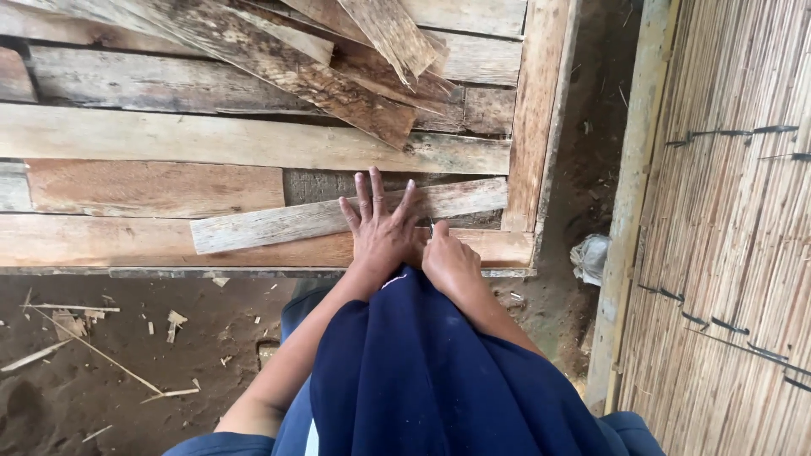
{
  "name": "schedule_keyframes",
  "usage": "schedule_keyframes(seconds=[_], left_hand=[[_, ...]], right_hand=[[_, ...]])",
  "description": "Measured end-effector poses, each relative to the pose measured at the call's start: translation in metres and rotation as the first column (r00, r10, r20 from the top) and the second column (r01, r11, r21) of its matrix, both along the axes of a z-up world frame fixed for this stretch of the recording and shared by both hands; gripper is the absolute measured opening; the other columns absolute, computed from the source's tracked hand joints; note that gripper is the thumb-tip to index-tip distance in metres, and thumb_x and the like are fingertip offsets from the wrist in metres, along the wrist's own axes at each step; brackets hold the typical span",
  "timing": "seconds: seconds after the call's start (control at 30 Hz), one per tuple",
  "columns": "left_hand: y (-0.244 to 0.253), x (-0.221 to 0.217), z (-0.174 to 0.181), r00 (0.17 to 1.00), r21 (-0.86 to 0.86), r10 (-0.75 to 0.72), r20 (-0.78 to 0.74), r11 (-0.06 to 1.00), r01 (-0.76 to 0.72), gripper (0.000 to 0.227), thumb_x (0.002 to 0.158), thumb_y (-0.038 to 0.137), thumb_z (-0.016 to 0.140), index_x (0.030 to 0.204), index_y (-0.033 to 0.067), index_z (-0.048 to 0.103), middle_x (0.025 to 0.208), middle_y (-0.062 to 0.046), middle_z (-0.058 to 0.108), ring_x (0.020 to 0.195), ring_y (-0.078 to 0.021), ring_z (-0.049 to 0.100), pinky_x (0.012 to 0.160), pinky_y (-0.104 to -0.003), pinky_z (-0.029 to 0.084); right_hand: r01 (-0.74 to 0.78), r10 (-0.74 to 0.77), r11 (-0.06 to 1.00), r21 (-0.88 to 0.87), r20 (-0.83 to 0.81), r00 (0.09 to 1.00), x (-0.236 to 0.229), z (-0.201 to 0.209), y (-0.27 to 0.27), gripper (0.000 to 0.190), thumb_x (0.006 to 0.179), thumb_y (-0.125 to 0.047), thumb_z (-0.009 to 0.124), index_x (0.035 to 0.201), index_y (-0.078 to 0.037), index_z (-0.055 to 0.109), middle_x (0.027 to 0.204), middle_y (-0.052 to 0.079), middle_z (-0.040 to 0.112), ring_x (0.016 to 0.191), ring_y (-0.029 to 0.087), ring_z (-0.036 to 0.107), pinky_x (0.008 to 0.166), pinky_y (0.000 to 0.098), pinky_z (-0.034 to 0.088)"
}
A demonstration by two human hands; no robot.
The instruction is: Sorting, trimming with a hand cutter, and placing thin wood strips to assemble a wooden surface.
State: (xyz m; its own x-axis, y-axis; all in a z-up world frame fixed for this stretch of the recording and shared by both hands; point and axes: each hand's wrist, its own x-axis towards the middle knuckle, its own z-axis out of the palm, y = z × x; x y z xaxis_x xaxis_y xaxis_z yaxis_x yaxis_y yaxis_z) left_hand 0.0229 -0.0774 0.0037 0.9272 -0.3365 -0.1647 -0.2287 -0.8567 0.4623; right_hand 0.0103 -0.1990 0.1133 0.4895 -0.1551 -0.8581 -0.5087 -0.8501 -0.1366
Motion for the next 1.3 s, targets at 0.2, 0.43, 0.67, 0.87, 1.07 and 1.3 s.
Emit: schedule_keyframes(seconds=[0.2,0.43,0.67,0.87,1.07,1.3], left_hand=[[0.002,0.0,0.023,1.0,-0.028,0.001,0.031,1.0,0.0,0.066,0.092,0.045,0.065,0.154,0.0427,0.042,0.171,-0.02,0.003,0.155,-0.0488,-0.003,0.113,-0.079,0.004],[0.003,0.001,-0.013,0.969,-0.112,-0.05,0.243,0.991,0.079,0.059,0.087,0.025,0.074,0.143,0.0304,0.056,0.172,-0.019,0.011,0.157,-0.0462,0.002,0.115,-0.072,-0.001],[0.009,0.018,0.009,0.927,-0.086,-0.124,0.355,0.983,0.164,0.043,0.084,0.021,0.056,0.123,0.0393,0.056,0.088,0.008,0.051,0.086,-0.0196,0.052,0.085,-0.047,0.036],[0.014,0.018,0.09,0.935,-0.367,-0.061,0.348,0.909,0.196,0.023,0.086,0.026,0.069,0.108,0.0301,0.069,0.077,0.006,0.053,0.081,-0.0194,0.055,0.079,-0.038,0.033],[0.008,0.006,0.091,0.939,-0.322,-0.109,0.326,0.921,0.219,0.012,0.089,0.035,0.071,0.1,0.0334,0.073,0.075,0.007,0.058,0.082,-0.018,0.056,0.076,-0.038,0.034],[0.005,-0.007,0.055,0.98,-0.052,-0.109,0.166,0.992,0.119,0.024,0.088,0.024,0.062,0.107,0.0199,0.075,0.08,-0.005,0.062,0.086,-0.0266,0.056,0.081,-0.046,0.037]], right_hand=[[0.038,-0.041,0.998,0.039,0.079,0.996,-0.014,-0.025,-0.016,0.039,0.102,-0.034,0.03,0.128,-0.006,0.042,0.116,0.033,0.067,0.117,0.054,0.062,0.1,0.0635,0.047],[0.032,-0.028,0.999,-0.027,0.13,0.991,-0.027,-0.034,-0.02,0.028,0.099,-0.036,0.035,0.12,-0.019,0.041,0.109,0.028,0.07,0.111,0.053,0.065,0.095,0.0609,0.05],[0.061,0.029,0.992,-0.112,0.659,0.751,-0.037,0.003,-0.04,0.022,0.101,-0.028,0.054,0.116,-0.012,0.049,0.108,0.022,0.062,0.087,0.049,0.07,0.074,0.0613,0.06],[-0.091,0.059,0.996,-0.006,0.803,0.592,-0.021,0.005,-0.081,0.029,0.1,-0.028,0.061,0.124,-0.012,0.057,0.12,0.011,0.057,0.091,0.042,0.07,0.073,0.0552,0.062],[-0.053,0.025,0.998,0.016,0.723,0.69,-0.036,0.006,-0.085,0.024,0.091,-0.03,0.07,0.112,-0.018,0.068,0.096,0.007,0.066,0.09,0.035,0.071,0.076,0.0487,0.059],[-0.015,0.187,0.96,-0.281,0.598,0.779,-0.029,0.019,-0.038,0.015,0.099,-0.025,0.059,0.109,-0.015,0.063,0.105,0.007,0.062,0.086,0.039,0.073,0.072,0.0524,0.061]])
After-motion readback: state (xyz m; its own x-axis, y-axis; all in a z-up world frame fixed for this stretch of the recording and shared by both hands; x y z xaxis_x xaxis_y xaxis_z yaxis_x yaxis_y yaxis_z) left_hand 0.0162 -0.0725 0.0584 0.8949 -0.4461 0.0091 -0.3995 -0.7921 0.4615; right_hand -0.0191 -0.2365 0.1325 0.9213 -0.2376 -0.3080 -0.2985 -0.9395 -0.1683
